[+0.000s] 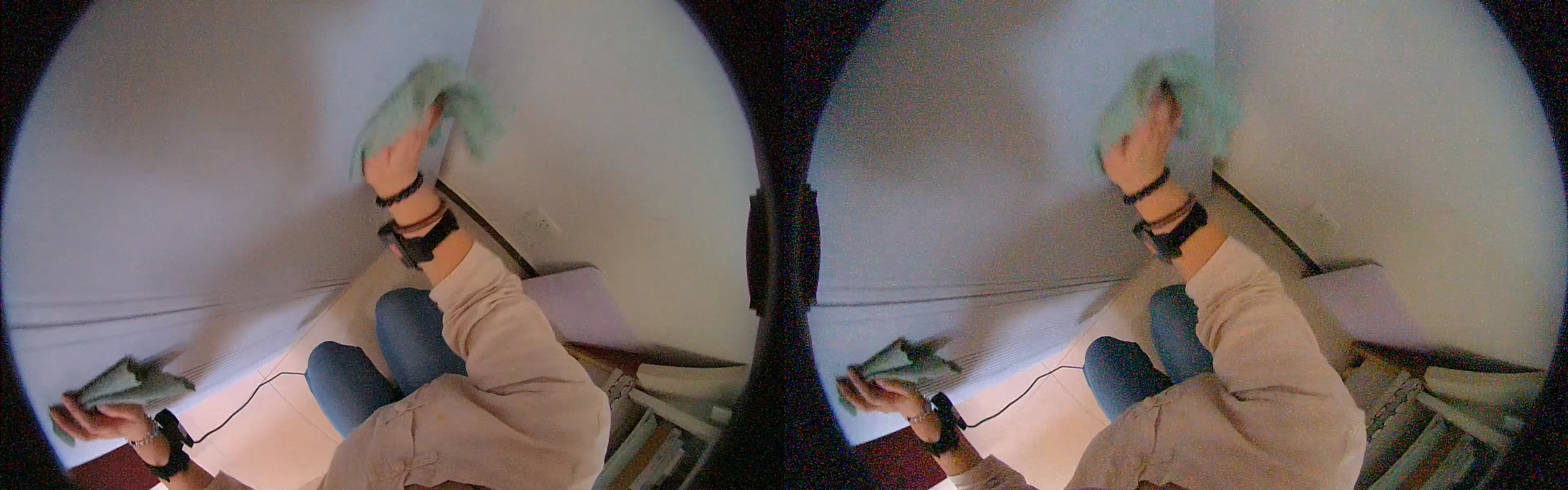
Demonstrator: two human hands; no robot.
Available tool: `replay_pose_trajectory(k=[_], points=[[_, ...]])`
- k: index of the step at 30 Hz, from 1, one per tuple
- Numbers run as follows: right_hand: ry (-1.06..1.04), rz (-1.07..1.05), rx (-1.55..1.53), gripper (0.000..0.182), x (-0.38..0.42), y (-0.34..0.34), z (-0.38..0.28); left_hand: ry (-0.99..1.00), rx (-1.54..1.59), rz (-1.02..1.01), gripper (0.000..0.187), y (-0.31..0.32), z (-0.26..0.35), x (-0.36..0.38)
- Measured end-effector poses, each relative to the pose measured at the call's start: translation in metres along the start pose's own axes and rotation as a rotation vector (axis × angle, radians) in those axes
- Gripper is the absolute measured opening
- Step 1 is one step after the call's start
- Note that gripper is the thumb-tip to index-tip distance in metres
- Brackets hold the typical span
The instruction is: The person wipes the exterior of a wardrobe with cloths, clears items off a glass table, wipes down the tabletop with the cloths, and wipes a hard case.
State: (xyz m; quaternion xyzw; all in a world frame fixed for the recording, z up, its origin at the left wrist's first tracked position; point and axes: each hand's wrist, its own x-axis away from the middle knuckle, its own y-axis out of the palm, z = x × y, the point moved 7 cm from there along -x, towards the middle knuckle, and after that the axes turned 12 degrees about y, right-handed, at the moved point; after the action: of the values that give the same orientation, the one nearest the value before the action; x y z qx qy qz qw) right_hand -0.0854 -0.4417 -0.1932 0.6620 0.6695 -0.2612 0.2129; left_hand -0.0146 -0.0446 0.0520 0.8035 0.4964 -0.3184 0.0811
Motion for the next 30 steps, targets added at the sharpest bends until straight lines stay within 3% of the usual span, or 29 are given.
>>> replay_pose_trajectory(k=[2, 4, 7, 9, 11, 14, 15, 17, 19, 20, 23, 26, 30], points=[[0.383, -0.092, 0.017, 0.065, 0.07, -0.002, 0.048, 0.014, -0.05, -0.015, 0.045, -0.009, -0.009, 0.0], [0.608, -0.115, -0.001, 0.059, 0.109, 0.027, 0.13, 0.016, -0.095, 0.032, 0.044, 0.007, 0.013, 0.011], [1.533, 0.183, -0.529, 0.05, 0.173, 0.031, 0.228, 0.014, -0.079, 0.035, 0.044, 0.006, 0.015, 0.011], [1.804, 0.294, -0.716, 0.048, 0.203, 0.061, 0.259, -0.01, -0.063, 0.054, 0.044, 0.007, 0.011, 0.028], [1.652, 0.188, -0.731, 0.045, 0.172, 0.05, 0.223, 0.014, -0.078, 0.081, 0.046, 0.007, 0.011, 0.029], [0.841, -0.11, -0.122, 0.04, 0.117, 0.031, 0.128, 0.042, -0.109, 0.043, 0.048, 0.005, 0.0, 0.026], [0.708, -0.108, -0.012, 0.039, 0.117, 0.037, 0.115, 0.029, -0.113, 0.039, 0.049, 0.005, -0.006, 0.036], [0.692, 0.031, -0.051, 0.043, 0.128, 0.044, 0.142, -0.031, -0.077, -0.012, 0.05, 0.009, -0.011, 0.048], [1.094, 0.087, -0.641, 0.047, 0.131, 0.037, 0.189, 0.013, -0.129, 0.047, 0.048, 0.013, 0.008, 0.047], [1.34, 0.263, -1.014, 0.048, 0.127, 0.029, 0.195, 0.088, -0.126, 0.066, 0.047, 0.013, 0.018, 0.021], [1.893, 0.39, -1.031, 0.046, 0.219, 0.04, 0.278, 0.108, -0.079, 0.043, 0.047, 0.021, 0.011, 0.016], [2.074, 0.337, -0.991, 0.044, 0.276, 0.061, 0.34, 0.079, -0.065, 0.051, 0.047, 0.026, 0.014, 0.021], [2.121, 0.274, -1.125, 0.042, 0.304, 0.084, 0.311, 0.046, -0.086, 0.026, 0.049, 0.038, 0.023, 0.027]])
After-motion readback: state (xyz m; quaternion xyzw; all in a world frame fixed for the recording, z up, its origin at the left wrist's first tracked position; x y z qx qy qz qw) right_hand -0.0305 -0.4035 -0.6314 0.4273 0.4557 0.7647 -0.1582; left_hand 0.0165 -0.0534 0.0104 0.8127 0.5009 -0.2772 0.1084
